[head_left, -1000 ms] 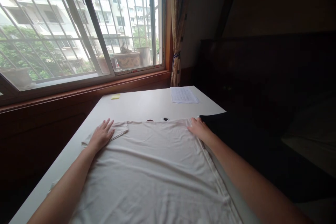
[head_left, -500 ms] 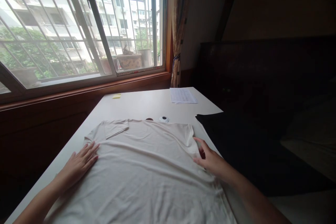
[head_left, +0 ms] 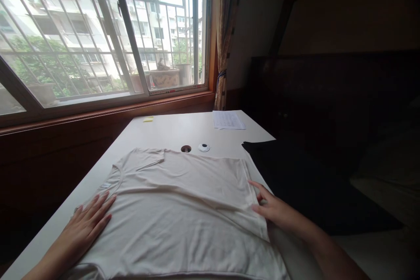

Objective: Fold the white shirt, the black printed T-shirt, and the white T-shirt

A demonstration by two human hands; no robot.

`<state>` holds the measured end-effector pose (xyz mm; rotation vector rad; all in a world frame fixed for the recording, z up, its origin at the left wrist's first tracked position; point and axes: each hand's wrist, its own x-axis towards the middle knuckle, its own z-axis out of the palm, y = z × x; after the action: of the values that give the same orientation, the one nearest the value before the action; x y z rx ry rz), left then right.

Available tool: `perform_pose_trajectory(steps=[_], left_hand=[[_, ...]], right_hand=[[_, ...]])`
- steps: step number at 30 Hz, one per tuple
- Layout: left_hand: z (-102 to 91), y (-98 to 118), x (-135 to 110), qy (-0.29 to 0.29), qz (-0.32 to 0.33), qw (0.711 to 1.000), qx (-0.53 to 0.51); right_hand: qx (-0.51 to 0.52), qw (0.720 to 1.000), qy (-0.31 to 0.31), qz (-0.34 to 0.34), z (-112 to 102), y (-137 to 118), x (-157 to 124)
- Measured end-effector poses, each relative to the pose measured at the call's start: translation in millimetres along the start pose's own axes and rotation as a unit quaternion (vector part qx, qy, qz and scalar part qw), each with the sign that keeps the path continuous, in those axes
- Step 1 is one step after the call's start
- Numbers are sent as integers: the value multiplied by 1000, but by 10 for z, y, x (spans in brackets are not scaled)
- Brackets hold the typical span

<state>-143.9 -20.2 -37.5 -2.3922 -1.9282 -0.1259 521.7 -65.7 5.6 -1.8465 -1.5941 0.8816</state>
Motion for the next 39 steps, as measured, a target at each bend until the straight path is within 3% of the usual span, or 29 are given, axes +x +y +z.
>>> perform_pose_trajectory(steps=[3,8,12,17,23,26,30,34,36,39], left_hand=[[8,-8,-31,6,0,1000,-13],[-1,-7,-11,2,-1,1000,-12],[-15,14,-17,-5,-5,1000,3],[-41,61,-68,-12,-10,1000,13],[-54,191,-204,1,-14,1000,21],[-44,279,-266,1,-9,1000,12],[-40,309,-313,-4,-3,1000,-3],[-115,285,-397,14,23,1000,-10],[-162,278,-472,33,28,999,-21],[-186,249,-619,53,17,998,-43]], right_hand=[[-13,1000,3,6,-33,-127,310],[-150,981,112,45,-126,-431,1046],[-160,979,116,45,-153,-573,1480],[-147,983,111,8,-253,-656,1730],[-163,968,186,-27,-655,-809,1965],[-193,959,203,-46,-700,-890,2053],[-248,948,185,-73,-497,-961,2028],[-296,936,160,-106,-103,-1077,1771],[-307,927,126,-175,156,-1173,1545],[-294,893,11,-341,605,-1309,1096]])
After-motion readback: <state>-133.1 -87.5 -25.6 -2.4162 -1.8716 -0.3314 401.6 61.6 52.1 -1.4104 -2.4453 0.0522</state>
